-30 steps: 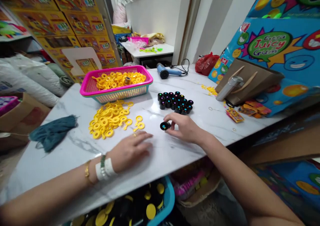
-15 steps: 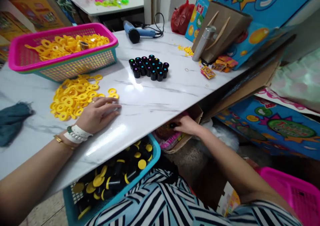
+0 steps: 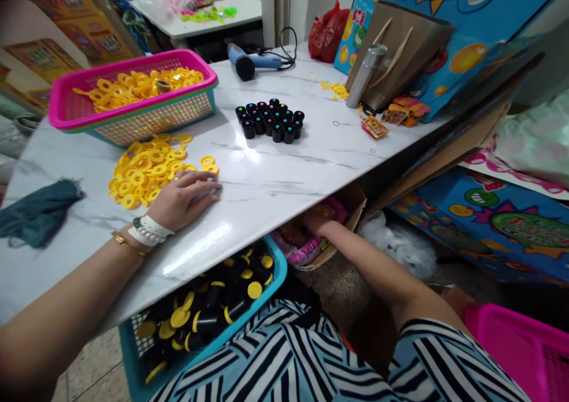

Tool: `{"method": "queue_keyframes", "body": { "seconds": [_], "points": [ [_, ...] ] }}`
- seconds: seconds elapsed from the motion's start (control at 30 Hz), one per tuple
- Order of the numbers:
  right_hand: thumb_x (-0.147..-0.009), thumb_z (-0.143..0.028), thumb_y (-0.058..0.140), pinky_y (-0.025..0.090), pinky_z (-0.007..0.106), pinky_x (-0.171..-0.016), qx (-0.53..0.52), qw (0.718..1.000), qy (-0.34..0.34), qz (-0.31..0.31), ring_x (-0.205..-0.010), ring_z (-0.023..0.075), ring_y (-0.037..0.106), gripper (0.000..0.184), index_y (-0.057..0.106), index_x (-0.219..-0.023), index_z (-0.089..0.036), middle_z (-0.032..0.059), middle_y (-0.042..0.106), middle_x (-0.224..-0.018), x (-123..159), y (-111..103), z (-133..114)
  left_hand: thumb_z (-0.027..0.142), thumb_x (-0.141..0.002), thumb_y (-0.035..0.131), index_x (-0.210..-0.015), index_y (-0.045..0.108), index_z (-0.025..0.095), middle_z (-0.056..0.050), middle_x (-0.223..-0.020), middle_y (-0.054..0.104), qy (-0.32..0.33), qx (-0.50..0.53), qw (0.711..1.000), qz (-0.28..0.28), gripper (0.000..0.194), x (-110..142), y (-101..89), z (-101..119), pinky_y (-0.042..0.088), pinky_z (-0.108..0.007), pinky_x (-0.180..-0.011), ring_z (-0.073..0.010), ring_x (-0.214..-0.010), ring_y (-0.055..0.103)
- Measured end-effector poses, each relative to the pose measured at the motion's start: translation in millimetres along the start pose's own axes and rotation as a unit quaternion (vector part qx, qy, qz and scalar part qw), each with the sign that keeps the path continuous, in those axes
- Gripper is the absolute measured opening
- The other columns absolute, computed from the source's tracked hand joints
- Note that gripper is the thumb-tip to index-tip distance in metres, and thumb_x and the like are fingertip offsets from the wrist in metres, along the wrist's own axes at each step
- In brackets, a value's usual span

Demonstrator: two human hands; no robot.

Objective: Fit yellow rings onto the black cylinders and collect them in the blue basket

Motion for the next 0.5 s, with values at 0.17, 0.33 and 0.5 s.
{"method": "queue_keyframes", "body": {
  "seconds": [0.17,0.33,0.5],
  "points": [
    [-0.064,-0.029,0.081,0.051,0.028,-0.063,0.000,0.986,0.037,-0.165,-0.063,0.0164,0.061,0.034,0.076,-0.095,-0.018,-0.0011,0.068,-0.068,28.1,-29.7,8.5,0.035,-0.091,0.053,-0.109,0.069,0.022,-0.009,-0.122,0.063,-0.001,0.005,1.000,-0.001,0.027,0.8,1.1,-1.6,0.045,-0.046,-0.098,-0.0239,-0.106,0.059],
    [-0.075,-0.039,0.071,0.048,0.024,-0.059,-0.042,0.981,0.047,-0.181,-0.061,0.0129,0.059,0.048,0.070,-0.115,-0.014,-0.0010,0.067,-0.071,70.6,-45.0,-15.3,0.035,-0.090,0.054,-0.108,0.070,0.022,-0.009,-0.121,0.064,-0.002,0.012,1.000,0.006,0.028,0.9,2.0,-2.9,0.046,-0.045,-0.097,-0.0239,-0.106,0.059],
    [-0.077,-0.033,0.071,0.051,0.026,-0.067,-0.049,0.988,-0.018,-0.147,-0.071,0.0143,0.062,0.038,0.071,-0.111,-0.016,0.0057,0.071,-0.095,90.0,-50.3,-75.7,0.036,-0.089,0.054,-0.103,0.071,0.021,-0.009,-0.118,0.066,-0.021,0.003,1.000,0.013,0.027,3.2,-0.8,-2.7,0.047,-0.045,-0.097,-0.0231,-0.103,0.062]
  ]
}}
Point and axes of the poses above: each hand's wrist, its own x-axis away from the middle knuckle, its own y-axis out of the palm, z = x × y, the point moved 5 cm from there along -x, towards the middle knuckle
